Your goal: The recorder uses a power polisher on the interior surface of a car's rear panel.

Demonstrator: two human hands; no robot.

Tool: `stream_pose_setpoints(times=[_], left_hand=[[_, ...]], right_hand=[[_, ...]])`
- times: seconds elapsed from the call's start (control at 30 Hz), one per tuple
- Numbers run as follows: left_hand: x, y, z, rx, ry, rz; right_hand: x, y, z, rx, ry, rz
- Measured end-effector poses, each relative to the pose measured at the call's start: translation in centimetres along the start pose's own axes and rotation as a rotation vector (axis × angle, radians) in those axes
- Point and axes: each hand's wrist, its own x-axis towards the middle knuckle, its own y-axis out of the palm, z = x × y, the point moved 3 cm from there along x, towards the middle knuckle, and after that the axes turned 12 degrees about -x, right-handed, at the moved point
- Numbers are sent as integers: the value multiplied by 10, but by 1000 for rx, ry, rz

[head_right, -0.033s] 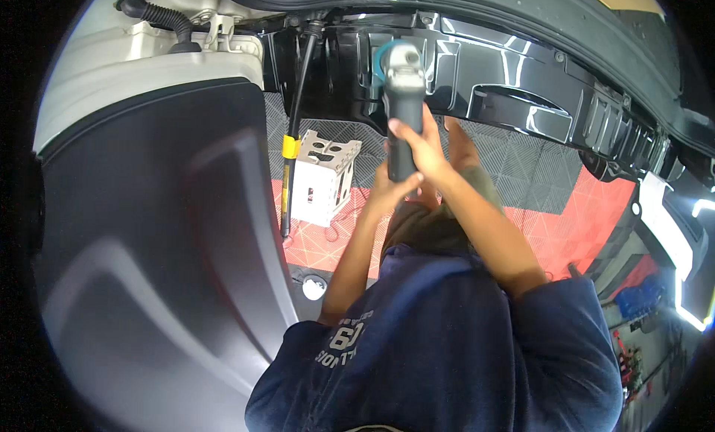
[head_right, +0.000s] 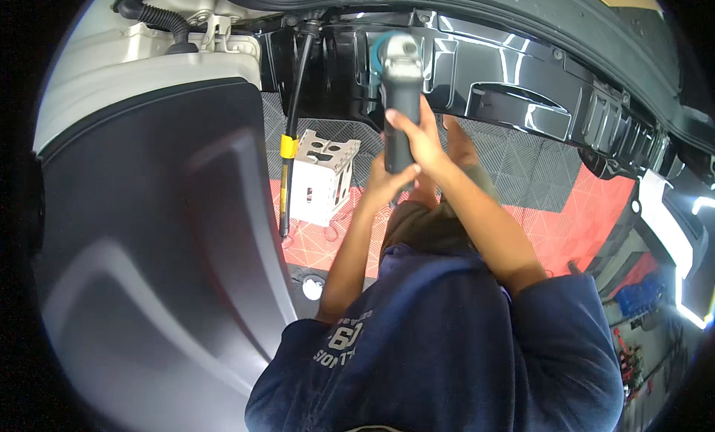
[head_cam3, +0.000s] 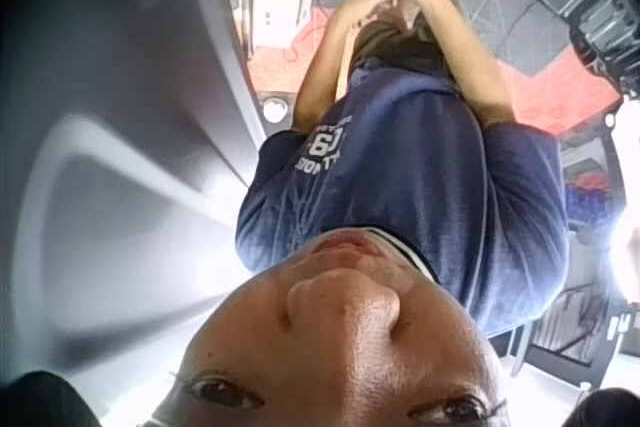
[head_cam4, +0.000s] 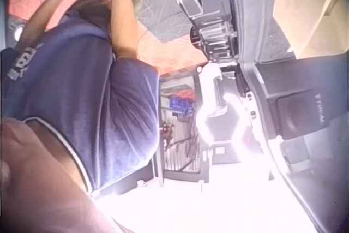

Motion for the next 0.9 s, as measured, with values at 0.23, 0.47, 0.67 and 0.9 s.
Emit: stream_pose_setpoints(times=[0.23,0.47,0.67,0.9], left_hand=[[-24,8,4,29,-32,43],[-48,14,27,-5,-72,2],[18,5,-30,30,42,6],[-31,-1,0,57,-74,24]], right_hand=[[-28,-7,-13,110,40,3],[-45,-14,-33,96,74,56],[19,1,13,29,-10,19],[-31,4,-13,157,99,-25]])
